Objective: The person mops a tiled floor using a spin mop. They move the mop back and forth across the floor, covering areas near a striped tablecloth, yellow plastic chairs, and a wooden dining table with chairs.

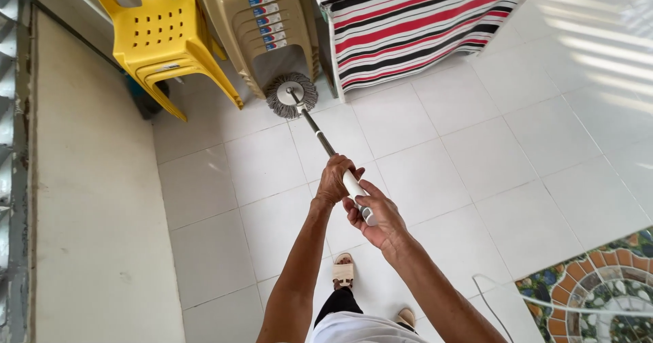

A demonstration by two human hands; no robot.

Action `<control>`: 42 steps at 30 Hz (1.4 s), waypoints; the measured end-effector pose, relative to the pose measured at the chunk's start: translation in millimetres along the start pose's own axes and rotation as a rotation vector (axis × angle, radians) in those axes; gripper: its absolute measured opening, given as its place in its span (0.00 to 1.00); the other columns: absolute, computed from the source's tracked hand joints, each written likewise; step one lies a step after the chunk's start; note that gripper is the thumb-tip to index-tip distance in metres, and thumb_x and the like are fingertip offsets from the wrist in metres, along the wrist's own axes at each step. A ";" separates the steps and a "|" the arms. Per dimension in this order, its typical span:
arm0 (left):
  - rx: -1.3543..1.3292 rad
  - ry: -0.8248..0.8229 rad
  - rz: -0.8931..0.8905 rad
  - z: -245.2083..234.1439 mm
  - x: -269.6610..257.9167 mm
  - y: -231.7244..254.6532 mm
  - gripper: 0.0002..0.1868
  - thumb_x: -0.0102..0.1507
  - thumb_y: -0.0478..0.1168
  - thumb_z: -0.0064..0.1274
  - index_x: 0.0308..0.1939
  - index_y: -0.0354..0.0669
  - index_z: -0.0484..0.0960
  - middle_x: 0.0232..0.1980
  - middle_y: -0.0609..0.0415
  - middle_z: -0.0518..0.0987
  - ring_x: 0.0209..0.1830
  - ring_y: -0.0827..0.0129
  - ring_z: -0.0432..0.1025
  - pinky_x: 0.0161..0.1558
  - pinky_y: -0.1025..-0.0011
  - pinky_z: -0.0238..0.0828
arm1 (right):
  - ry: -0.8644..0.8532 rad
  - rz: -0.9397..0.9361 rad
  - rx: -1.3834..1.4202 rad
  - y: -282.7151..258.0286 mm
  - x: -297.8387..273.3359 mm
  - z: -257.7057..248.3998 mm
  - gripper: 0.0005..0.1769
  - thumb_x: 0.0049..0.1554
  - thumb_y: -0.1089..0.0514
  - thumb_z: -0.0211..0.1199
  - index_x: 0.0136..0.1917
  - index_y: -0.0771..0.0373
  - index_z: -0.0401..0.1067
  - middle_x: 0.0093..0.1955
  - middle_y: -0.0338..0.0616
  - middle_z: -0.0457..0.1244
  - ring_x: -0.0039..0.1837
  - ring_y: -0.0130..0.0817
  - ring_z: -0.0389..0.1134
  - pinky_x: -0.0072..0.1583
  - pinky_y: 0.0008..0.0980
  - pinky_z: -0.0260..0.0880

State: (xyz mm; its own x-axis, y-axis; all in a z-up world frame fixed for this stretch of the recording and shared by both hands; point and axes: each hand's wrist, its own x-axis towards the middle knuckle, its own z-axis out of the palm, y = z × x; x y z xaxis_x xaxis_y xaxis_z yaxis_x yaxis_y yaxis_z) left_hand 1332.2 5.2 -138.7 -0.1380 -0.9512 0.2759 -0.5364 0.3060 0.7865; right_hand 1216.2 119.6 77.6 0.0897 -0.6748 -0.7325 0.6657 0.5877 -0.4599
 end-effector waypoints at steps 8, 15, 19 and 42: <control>0.072 0.062 0.006 19.5 -67.9 88.6 0.15 0.59 0.48 0.65 0.24 0.50 0.76 0.30 0.56 0.78 0.43 0.60 0.77 0.61 0.63 0.74 | -0.073 -0.057 -0.133 2.2 -76.6 -72.2 0.46 0.53 0.72 0.64 0.81 0.62 0.50 0.53 0.71 0.65 0.52 0.51 0.72 0.51 0.38 0.76; 0.121 0.159 0.002 75.0 -175.6 213.1 0.14 0.58 0.48 0.65 0.23 0.53 0.77 0.29 0.59 0.77 0.41 0.62 0.77 0.53 0.65 0.75 | -0.069 0.117 0.000 -13.1 -184.6 -198.5 0.34 0.52 0.76 0.54 0.72 0.65 0.62 0.55 0.61 0.62 0.50 0.36 0.66 0.42 0.16 0.63; 0.126 0.193 0.072 46.2 -221.4 320.4 0.14 0.62 0.42 0.55 0.22 0.43 0.76 0.24 0.54 0.75 0.26 0.59 0.67 0.39 0.62 0.67 | -0.033 0.276 0.182 -37.8 -266.5 -218.6 0.30 0.50 0.77 0.51 0.63 0.61 0.70 0.57 0.66 0.60 0.45 0.27 0.63 0.34 0.10 0.60; 0.047 0.078 -0.155 -21.9 -157.0 193.5 0.08 0.53 0.42 0.60 0.31 0.47 0.78 0.34 0.55 0.77 0.48 0.56 0.74 0.53 0.57 0.74 | -0.535 0.256 -0.288 -17.8 -169.0 -104.9 0.34 0.55 0.69 0.49 0.74 0.55 0.57 0.49 0.41 0.52 0.38 0.17 0.54 0.28 0.11 0.43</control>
State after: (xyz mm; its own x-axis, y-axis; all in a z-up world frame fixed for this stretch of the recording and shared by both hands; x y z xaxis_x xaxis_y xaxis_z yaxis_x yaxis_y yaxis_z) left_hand 1268.3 214.6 -17.7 0.0136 -0.9803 0.1972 -0.5850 0.1522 0.7966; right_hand 1111.5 270.0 156.9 0.6244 -0.5832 -0.5197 0.3563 0.8047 -0.4749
